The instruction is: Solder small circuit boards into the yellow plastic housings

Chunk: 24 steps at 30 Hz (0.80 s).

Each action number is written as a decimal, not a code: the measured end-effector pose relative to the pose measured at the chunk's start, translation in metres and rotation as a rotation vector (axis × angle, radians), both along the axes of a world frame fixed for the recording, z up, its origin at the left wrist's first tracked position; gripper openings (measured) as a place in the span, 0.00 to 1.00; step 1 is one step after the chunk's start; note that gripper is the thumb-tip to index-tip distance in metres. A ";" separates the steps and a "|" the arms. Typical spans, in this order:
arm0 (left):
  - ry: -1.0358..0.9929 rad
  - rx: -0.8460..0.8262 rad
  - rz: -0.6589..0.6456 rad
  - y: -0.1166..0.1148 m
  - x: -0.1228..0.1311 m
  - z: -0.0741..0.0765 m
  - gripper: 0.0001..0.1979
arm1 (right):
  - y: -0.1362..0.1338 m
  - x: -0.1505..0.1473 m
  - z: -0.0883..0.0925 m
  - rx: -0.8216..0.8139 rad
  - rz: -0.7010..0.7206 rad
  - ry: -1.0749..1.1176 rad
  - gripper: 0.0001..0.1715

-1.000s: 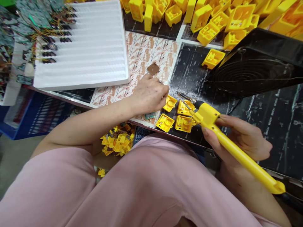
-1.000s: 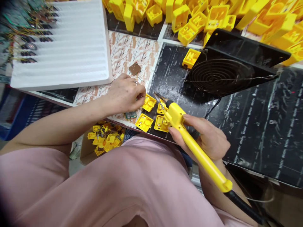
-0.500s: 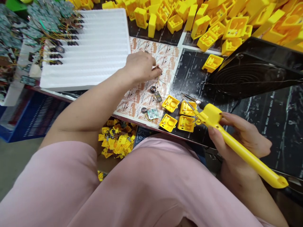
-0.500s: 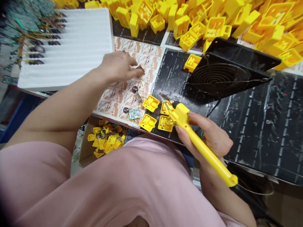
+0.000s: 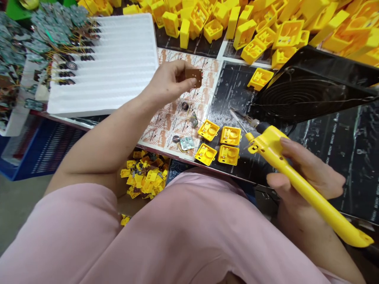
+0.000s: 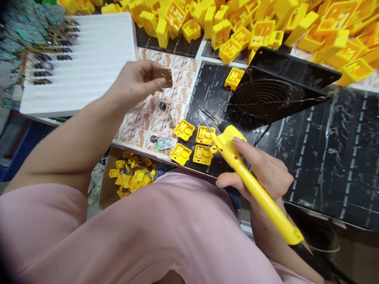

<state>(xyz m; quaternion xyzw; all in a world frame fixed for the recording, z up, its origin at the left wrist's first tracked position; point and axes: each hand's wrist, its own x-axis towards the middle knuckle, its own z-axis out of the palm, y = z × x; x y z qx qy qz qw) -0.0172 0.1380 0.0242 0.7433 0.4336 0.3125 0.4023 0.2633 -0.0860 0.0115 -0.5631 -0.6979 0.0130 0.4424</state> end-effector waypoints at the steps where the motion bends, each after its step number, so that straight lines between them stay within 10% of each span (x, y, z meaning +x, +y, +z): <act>1: -0.047 0.014 -0.015 -0.004 0.000 0.005 0.12 | 0.000 -0.001 0.004 0.024 0.020 -0.045 0.29; 11: -0.209 0.135 -0.002 -0.041 -0.012 0.021 0.14 | 0.013 -0.014 0.015 0.027 0.239 -0.185 0.28; 18: -0.042 0.659 -0.252 -0.126 -0.022 -0.016 0.12 | 0.013 -0.002 -0.003 0.019 0.393 -0.436 0.18; 24: 0.053 0.804 -0.293 -0.148 -0.031 -0.046 0.10 | 0.023 -0.019 -0.025 0.074 0.373 -0.440 0.18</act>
